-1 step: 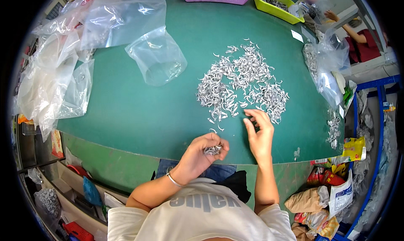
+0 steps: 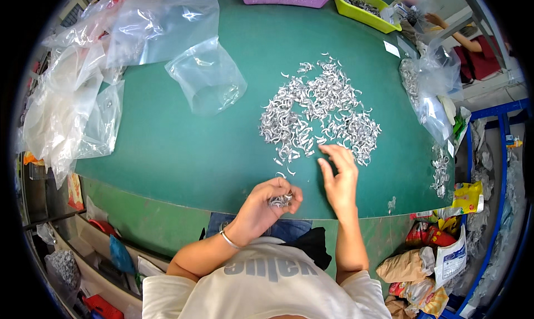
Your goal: The person retrieves a bag of small metal hooks from a shelf and pours them onto a green table. They then pick up the hooks one by one, inspect them, and place them into a pile on the table. The person continues this repetitive sorting process for the duration of the clip.
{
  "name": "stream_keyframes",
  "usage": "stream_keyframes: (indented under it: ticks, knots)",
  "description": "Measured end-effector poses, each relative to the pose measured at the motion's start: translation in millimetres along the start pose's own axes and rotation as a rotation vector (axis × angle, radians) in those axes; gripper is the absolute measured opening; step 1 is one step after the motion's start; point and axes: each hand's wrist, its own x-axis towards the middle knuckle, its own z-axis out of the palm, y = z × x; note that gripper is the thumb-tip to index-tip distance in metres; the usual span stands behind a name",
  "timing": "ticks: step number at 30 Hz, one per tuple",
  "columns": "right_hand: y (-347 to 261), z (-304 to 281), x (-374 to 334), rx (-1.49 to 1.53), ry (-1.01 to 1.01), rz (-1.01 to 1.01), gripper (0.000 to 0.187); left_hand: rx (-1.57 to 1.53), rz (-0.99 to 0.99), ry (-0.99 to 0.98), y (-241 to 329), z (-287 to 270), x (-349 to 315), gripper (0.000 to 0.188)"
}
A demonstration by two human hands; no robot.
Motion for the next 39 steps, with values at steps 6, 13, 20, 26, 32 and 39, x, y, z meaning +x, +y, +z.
stream_keyframes:
  ticks: [6,13,20,26,32,39]
  knots:
    - [3.4,15.4,1.5,-0.223,-0.052,-0.104,0.009,0.114,0.071,0.029,-3.1,-3.6,5.2,0.013]
    - [-15.9,-2.8,-5.6,0.251,-0.1,0.068,0.007,0.191,0.144,0.15,-2.0,3.1,10.3,0.023]
    - [-29.1,-14.8,-14.7,0.476,-0.198,0.165,0.009,0.37,0.188,0.177,-4.2,3.6,9.8,0.02]
    - [-33.8,-17.1,-16.2,0.513,-0.227,0.16,0.009,0.504,0.202,0.199,-5.1,2.0,7.6,0.011]
    - [-37.5,-21.7,-18.9,0.475,-0.232,0.153,0.009,0.672,0.285,0.233,-4.5,13.4,4.3,0.013]
    - [-42.1,-20.7,-26.9,0.668,-0.177,0.163,0.015,0.436,0.205,0.142,-4.1,12.2,-4.4,0.012]
